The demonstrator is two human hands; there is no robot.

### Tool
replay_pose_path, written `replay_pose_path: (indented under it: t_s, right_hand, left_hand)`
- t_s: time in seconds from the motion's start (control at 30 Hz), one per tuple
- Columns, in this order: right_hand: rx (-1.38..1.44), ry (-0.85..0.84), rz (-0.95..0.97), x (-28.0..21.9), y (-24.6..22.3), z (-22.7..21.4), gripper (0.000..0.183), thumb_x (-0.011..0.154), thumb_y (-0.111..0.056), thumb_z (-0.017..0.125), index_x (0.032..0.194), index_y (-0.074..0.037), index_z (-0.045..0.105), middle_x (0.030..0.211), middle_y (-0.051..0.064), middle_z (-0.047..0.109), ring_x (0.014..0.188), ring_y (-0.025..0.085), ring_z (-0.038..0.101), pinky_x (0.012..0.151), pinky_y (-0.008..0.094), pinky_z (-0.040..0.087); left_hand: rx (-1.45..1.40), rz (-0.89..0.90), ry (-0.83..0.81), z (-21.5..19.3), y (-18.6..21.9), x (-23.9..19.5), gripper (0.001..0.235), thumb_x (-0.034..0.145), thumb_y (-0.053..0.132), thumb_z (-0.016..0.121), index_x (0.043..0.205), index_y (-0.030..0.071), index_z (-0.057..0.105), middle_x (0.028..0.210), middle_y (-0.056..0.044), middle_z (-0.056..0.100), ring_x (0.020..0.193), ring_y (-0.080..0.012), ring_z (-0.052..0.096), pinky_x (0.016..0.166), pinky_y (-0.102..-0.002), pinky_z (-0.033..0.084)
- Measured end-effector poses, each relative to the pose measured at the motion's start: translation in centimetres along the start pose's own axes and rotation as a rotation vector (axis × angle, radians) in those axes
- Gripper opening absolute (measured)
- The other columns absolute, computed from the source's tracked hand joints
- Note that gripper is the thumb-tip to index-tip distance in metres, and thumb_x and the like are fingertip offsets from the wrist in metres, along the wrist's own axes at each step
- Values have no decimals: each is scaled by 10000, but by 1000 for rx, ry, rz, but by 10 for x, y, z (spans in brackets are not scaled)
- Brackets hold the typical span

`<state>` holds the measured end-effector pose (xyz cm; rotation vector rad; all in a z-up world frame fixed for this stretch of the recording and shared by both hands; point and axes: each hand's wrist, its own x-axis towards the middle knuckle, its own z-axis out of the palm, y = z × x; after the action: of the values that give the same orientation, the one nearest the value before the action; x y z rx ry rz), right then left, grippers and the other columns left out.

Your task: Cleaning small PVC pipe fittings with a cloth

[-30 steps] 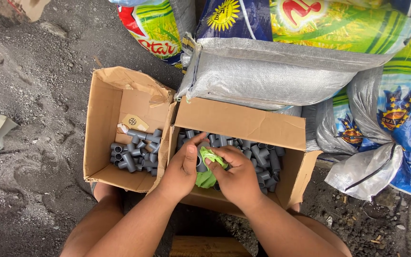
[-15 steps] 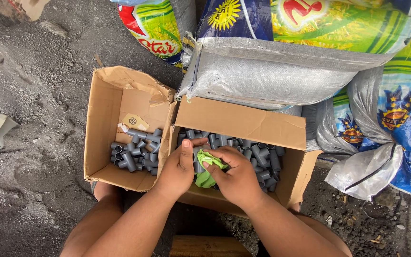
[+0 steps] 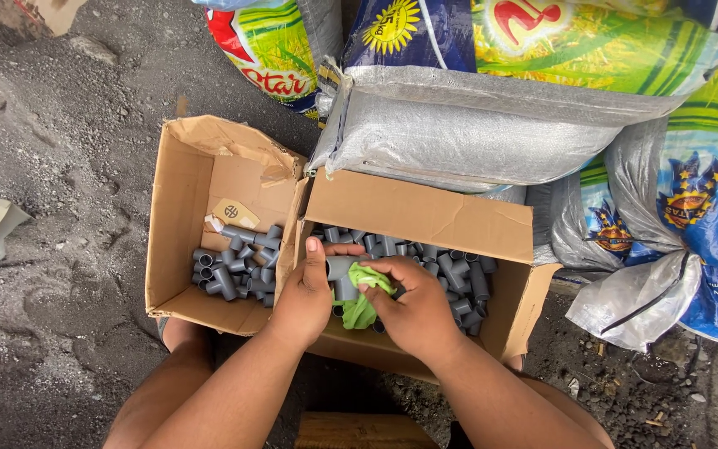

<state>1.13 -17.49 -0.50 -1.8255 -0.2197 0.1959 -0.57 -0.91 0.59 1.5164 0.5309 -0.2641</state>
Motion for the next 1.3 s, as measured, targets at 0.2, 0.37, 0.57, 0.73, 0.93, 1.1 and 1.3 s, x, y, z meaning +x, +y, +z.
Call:
replay_pose_path:
  t_s: [0.2,0.37,0.57,0.73,0.93,1.1,1.3]
  right_hand:
    - [52,-60,-58,-4,-11,2,335,849,88,685,1132,-53,794,868,170,735,702,220,625,692,367,534]
    - [-118,-283,-238,-12,2,0,354,802,40,742,1114,-125,772,967,41,707,841,181,676,755,320,528]
    - [48,-193,-89,-11,-18,-7,304,792,113,728,1068,-3,782,858,196,741,747,305,666,779,455,527]
    - [-2,-91,-124,-10,-6,-13,233,819,60,764,1022,-48,799,919,151,751,862,307,707,844,438,519]
    - [269,52,62,-9,13,-7,201,936,14,683,1134,8,715,971,106,718,927,171,633,906,360,516]
    - [445,193,68,-10,13,1,240,942,-22,678,1181,-13,690,981,60,702,902,98,634,869,268,522]
    - [547,500,76,2,9,-21,173,940,0,645,1099,-70,655,865,66,676,743,150,711,642,269,630]
  left_hand:
    - [-35,11,14,1,8,-6,753,1075,477,106,1196,188,791,1047,-198,789,1059,-360,682,1057,-495,501]
    - [72,-50,180,0,11,0,763,977,568,128,1034,194,791,1115,-27,797,1010,-171,672,911,-275,465]
    - [-203,-76,209,-3,-6,4,662,1043,542,261,1215,111,733,1045,-212,742,873,-282,694,851,-410,633]
    - [-320,-63,325,-15,-24,12,601,1025,491,493,1271,-33,654,1064,-283,659,821,-312,675,769,-421,670]
    - [-309,-215,552,-44,-52,15,402,1011,326,628,1149,-51,614,929,-192,625,772,-284,699,639,-368,696]
    - [-353,-263,641,-70,-116,46,412,969,265,674,1240,-24,564,965,-172,607,772,-277,702,587,-394,700]
    - [-462,-342,685,-79,-158,74,693,981,324,658,1517,16,345,1373,-269,458,1155,-417,612,879,-497,653]
